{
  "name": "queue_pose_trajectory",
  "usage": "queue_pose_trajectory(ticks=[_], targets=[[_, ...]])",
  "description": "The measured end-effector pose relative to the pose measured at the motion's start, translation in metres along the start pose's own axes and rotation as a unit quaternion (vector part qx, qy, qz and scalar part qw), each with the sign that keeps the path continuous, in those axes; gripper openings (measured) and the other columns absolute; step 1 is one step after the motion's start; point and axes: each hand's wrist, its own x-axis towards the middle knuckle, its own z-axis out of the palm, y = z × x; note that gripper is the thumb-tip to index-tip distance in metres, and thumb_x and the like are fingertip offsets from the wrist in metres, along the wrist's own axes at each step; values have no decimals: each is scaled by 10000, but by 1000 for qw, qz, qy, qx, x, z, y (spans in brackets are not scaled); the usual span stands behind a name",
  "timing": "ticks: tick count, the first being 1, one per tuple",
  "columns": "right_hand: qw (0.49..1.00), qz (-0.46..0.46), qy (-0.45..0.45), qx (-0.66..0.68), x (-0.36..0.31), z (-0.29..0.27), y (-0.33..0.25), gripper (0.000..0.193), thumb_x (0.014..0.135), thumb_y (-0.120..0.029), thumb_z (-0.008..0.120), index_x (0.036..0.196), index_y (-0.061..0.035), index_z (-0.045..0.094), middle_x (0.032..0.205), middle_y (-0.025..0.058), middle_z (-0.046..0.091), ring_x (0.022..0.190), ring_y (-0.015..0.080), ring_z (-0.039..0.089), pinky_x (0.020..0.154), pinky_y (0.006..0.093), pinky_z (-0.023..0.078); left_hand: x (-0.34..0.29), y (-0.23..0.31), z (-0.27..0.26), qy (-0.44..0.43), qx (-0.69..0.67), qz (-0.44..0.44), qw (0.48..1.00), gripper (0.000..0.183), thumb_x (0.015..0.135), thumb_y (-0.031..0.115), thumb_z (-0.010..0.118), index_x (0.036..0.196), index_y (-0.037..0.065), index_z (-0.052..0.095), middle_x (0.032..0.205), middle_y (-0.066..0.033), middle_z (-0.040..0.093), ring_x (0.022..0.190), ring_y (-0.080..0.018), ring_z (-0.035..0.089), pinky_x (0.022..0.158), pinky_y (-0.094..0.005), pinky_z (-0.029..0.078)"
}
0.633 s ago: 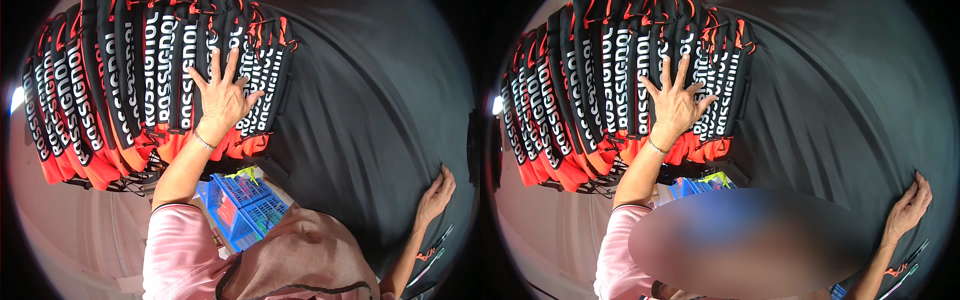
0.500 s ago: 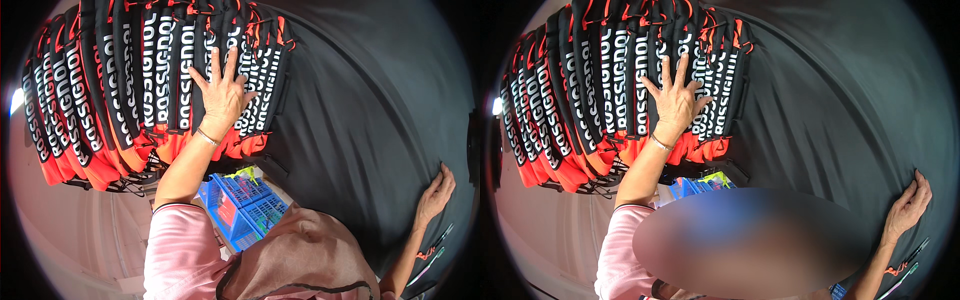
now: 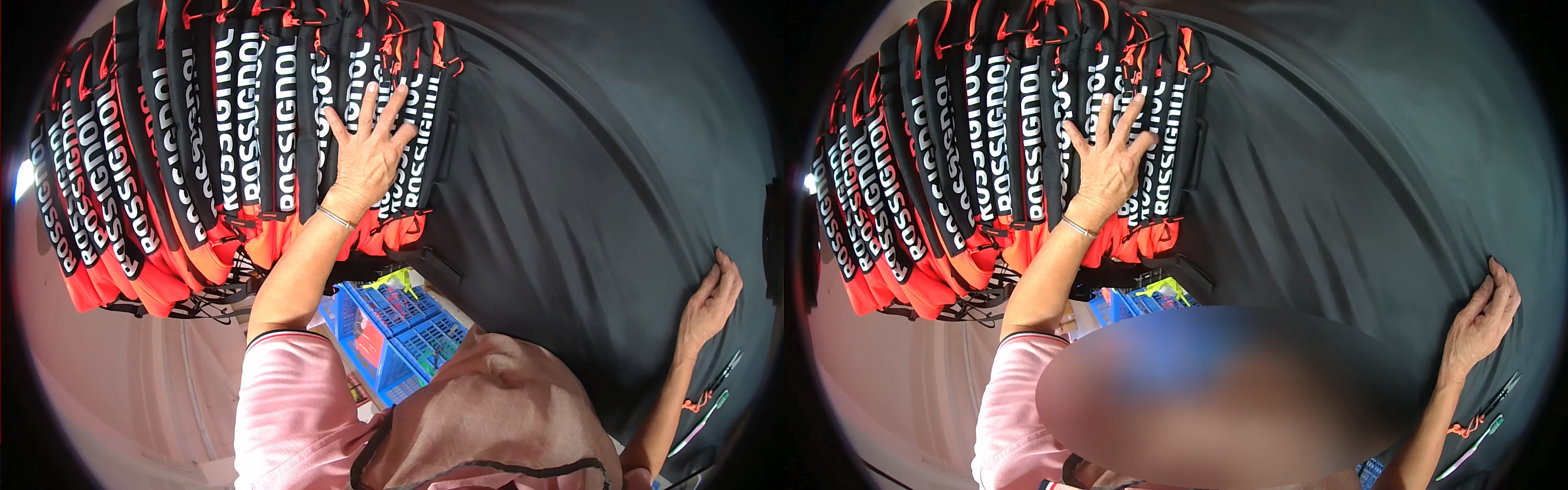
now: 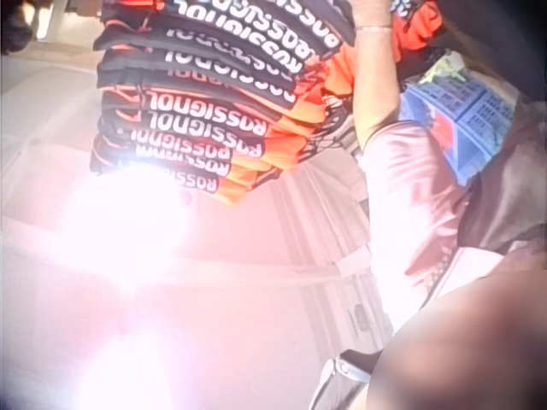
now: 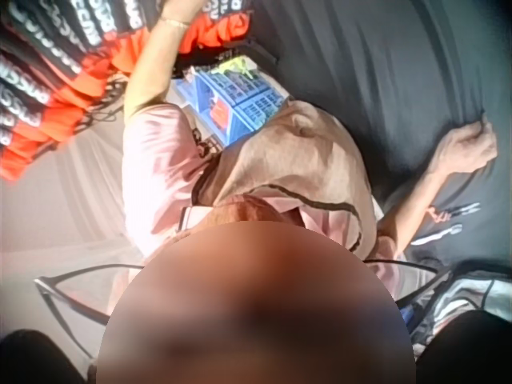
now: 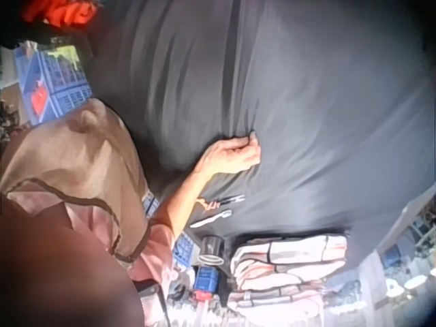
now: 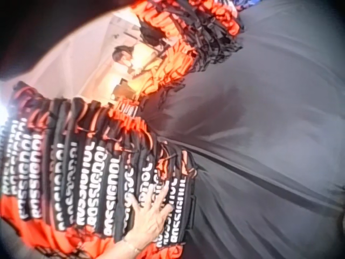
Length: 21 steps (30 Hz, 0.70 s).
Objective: Inspecting, trimming excess threads, and stacking newly manufactured life jackets in a factory setting.
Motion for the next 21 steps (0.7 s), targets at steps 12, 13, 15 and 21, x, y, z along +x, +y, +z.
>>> queue_pose_trajectory(ticks=[12, 13, 15, 21], targets=[[1000, 13, 4, -14, 0, 0, -4, 179, 992, -42, 534, 1120, -54, 659, 1104, 67, 646, 1079, 235, 608, 853, 334, 505, 5, 8, 2, 5, -31, -9, 999, 288, 773, 352, 701, 1022, 221, 767, 1572, -63, 324, 1483, -373, 178, 1062, -772, 85], [1000, 14, 7, -2, 0, -1, -5, 177, 990, -40, 534, 1115, -51, 658, 1104, 69, 646, 1076, 240, 612, 860, 338, 508, 8, 12, 1, -8, -33, -30, 999, 311, 781, 430, 705, 990, 207, 763, 1570, -65, 326, 1482, -370, 184, 1059, -775, 82], [1000, -5, 22, 15, 2, -1, -4, 171, 983, -40, 540, 1102, -60, 662, 1096, 73, 645, 1022, 245, 629, 843, 349, 516, 13, 23, 4, -24, -31, -56, 998, 469, 740, 608, 729, 894, 165, 722, 1566, -79, 326, 1476, -357, 204, 1045, -787, 86], [999, 10, 30, -5, 2, -2, -12, 171, 971, -61, 565, 1100, -96, 671, 1081, 63, 640, 946, 243, 638, 805, 354, 513, 10, 30, 29, 3, -74, -70, 995, 341, 686, 136, 748, 997, 135, 607, 1591, -141, 263, 1469, -341, 248, 1108, -705, 152]])
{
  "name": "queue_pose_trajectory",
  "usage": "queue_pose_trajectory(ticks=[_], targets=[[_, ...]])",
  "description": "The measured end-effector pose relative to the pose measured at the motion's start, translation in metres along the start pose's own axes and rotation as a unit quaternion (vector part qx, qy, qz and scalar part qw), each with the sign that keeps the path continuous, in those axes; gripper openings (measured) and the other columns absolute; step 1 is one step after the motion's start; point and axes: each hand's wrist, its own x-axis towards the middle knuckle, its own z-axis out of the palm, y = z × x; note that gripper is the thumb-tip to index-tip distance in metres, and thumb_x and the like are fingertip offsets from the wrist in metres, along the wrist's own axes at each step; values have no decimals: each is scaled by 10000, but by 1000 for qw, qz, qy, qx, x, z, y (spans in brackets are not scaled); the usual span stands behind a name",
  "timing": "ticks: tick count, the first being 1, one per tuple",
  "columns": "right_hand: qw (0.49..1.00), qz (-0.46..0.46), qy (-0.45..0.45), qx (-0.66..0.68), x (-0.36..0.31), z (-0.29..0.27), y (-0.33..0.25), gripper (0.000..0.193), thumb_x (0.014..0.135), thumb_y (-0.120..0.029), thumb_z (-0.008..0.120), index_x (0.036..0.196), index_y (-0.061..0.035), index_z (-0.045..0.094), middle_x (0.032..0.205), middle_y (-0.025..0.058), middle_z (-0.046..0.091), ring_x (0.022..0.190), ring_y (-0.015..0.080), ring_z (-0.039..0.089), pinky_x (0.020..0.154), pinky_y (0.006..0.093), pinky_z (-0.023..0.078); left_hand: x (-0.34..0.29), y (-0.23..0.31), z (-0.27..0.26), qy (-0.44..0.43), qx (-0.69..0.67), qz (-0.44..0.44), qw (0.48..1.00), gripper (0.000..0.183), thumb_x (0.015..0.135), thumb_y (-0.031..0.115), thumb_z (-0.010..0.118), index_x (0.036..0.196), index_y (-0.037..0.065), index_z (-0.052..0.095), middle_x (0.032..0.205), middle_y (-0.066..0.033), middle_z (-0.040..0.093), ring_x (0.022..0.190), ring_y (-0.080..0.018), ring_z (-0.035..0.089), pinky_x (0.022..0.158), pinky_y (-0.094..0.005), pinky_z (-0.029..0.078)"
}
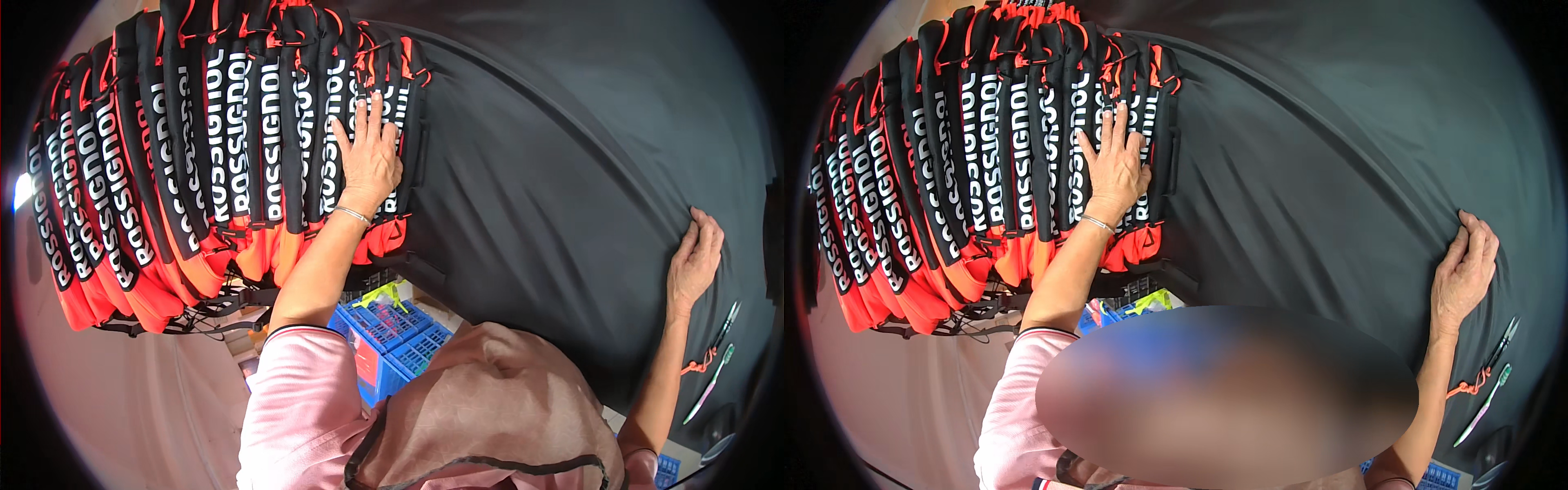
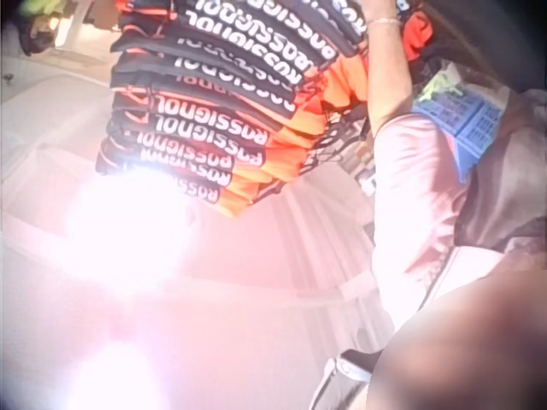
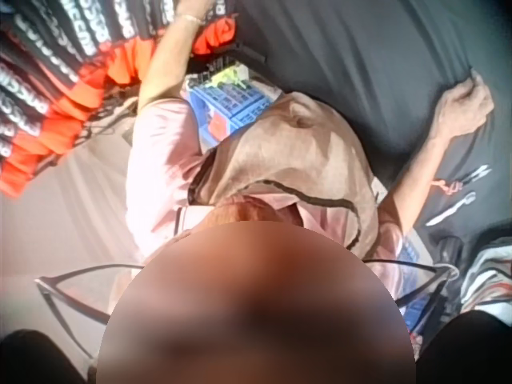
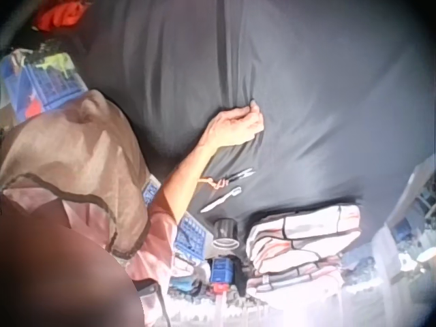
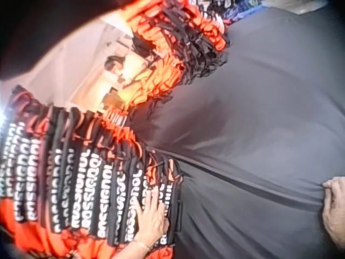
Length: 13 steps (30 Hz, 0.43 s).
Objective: Inspecting, trimming excess threads, and stacking newly manufactured life jackets in a factory setting.
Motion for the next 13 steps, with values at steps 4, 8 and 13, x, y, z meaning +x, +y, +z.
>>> queue_pose_trajectory(ticks=[4, 8, 13], targets=[[1000, 2, 3, -24, -1, -2, -4, 179, 972, -78, 563, 1121, -114, 654, 1085, 50, 641, 973, 240, 634, 847, 368, 489, 0, 7, -1, 15, -34, 3, 999, 410, 761, 82, 676, 1157, 180, 640, 1601, -144, 237, 1464, -411, 225, 1121, -692, 140], [1000, 8, 10, 1, 2, -2, -8, 171, 969, -74, 557, 1104, -122, 650, 1077, 46, 645, 1002, 244, 626, 875, 371, 472, -5, 4, 13, -60, 59, 78, 993, 574, 824, 144, 620, 1338, 399, 602, 1639, -63, 146, 1446, -504, 165, 1121, -704, 110], [999, 35, -2, -14, 1, -7, -16, 173, 964, -73, 561, 1107, -124, 642, 1094, 44, 645, 1061, 254, 616, 927, 386, 448, -3, 6, 21, -62, 35, 51, 996, 445, 842, 205, 612, 1251, 366, 679, 1646, -47, 131, 1469, -490, 97, 1136, -695, 69]])
